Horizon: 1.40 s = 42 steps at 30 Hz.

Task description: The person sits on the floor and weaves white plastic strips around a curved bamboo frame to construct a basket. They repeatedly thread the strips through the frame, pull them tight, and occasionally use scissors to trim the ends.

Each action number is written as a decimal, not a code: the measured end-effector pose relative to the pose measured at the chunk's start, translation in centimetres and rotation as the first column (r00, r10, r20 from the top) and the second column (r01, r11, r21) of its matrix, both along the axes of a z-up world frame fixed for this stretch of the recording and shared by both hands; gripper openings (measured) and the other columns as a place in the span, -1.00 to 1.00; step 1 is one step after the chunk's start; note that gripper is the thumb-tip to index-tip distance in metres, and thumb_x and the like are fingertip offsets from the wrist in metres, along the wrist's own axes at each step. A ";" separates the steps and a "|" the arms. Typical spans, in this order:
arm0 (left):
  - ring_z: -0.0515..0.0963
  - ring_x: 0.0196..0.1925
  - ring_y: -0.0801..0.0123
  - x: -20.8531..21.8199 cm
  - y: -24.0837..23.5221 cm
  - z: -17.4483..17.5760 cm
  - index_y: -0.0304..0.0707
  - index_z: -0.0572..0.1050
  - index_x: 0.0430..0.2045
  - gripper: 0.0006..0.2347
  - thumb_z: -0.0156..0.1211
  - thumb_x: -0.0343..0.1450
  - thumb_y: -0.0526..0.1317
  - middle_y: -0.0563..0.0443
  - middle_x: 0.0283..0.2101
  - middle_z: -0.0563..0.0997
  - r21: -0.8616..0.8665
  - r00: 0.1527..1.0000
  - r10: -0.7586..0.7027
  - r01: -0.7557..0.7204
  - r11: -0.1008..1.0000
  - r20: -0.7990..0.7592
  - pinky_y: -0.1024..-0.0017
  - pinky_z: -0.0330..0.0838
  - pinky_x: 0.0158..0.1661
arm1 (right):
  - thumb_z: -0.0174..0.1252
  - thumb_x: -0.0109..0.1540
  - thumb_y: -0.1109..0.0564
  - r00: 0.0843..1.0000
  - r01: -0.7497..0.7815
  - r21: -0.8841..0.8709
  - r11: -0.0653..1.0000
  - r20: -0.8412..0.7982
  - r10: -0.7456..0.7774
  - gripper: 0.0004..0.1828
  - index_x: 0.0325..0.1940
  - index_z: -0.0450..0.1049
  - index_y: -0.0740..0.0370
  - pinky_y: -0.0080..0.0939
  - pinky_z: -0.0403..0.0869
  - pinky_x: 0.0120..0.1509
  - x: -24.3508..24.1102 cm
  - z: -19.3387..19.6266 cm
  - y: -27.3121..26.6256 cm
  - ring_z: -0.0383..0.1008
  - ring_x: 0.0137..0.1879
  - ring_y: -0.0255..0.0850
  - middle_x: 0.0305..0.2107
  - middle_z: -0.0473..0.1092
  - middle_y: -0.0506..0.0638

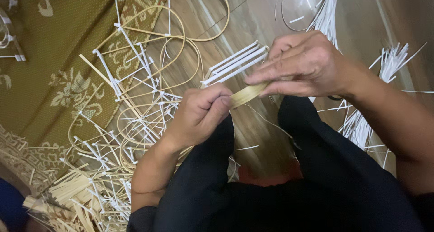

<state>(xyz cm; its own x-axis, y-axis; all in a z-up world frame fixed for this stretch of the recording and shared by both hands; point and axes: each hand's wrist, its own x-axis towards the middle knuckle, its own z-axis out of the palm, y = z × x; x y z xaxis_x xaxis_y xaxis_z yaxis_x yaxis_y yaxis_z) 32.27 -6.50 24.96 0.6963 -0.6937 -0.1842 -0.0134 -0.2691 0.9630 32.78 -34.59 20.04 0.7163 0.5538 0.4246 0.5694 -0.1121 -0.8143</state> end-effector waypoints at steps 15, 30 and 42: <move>0.62 -0.45 0.47 0.9 -1.0 1.2 -0.33 0.49 -0.20 -0.91 0.01 0.58 -0.34 0.06 -0.49 0.57 0.011 0.987 -0.151 0.151 0.989 0.063 0.50 0.49 -0.38 | 0.44 0.14 0.13 0.999 -0.008 -0.027 1.000 0.050 0.009 -0.74 -0.09 0.65 0.11 -0.36 0.54 -0.18 -0.8 -0.2 -0.7 0.59 -0.23 -0.31 -0.22 0.62 -0.06; 0.55 -0.60 0.56 2.8 -0.4 1.2 -0.30 0.50 -0.32 -0.86 0.05 0.60 -0.26 0.13 -0.62 0.53 0.138 0.997 -0.056 0.049 0.989 0.048 0.53 0.38 -0.50 | 0.47 0.15 0.08 0.994 0.020 -0.122 0.992 0.107 -0.007 -0.67 -0.01 0.67 0.10 -0.37 0.41 -0.34 2.5 0.8 -0.3 0.48 -0.36 -0.32 -0.51 0.53 -0.10; 0.54 -0.49 0.54 2.2 -0.5 1.7 -0.29 0.44 -0.32 -0.85 0.00 0.64 -0.28 0.14 -0.53 0.51 0.108 0.979 -0.131 0.114 0.988 0.158 0.54 0.41 -0.41 | 0.46 0.15 0.11 0.998 -0.009 -0.047 0.999 0.056 0.012 -0.68 -0.03 0.66 0.11 -0.38 0.52 -0.23 1.6 0.8 0.0 0.56 -0.27 -0.30 -0.23 0.62 -0.06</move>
<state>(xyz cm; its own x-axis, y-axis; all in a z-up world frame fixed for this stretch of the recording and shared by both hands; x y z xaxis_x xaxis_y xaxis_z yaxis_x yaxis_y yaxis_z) 34.45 -7.05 26.68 0.6336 -0.7598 -0.1459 -0.2076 -0.3487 0.9140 34.40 -34.56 20.82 0.6860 0.5814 0.4374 0.6156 -0.1434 -0.7749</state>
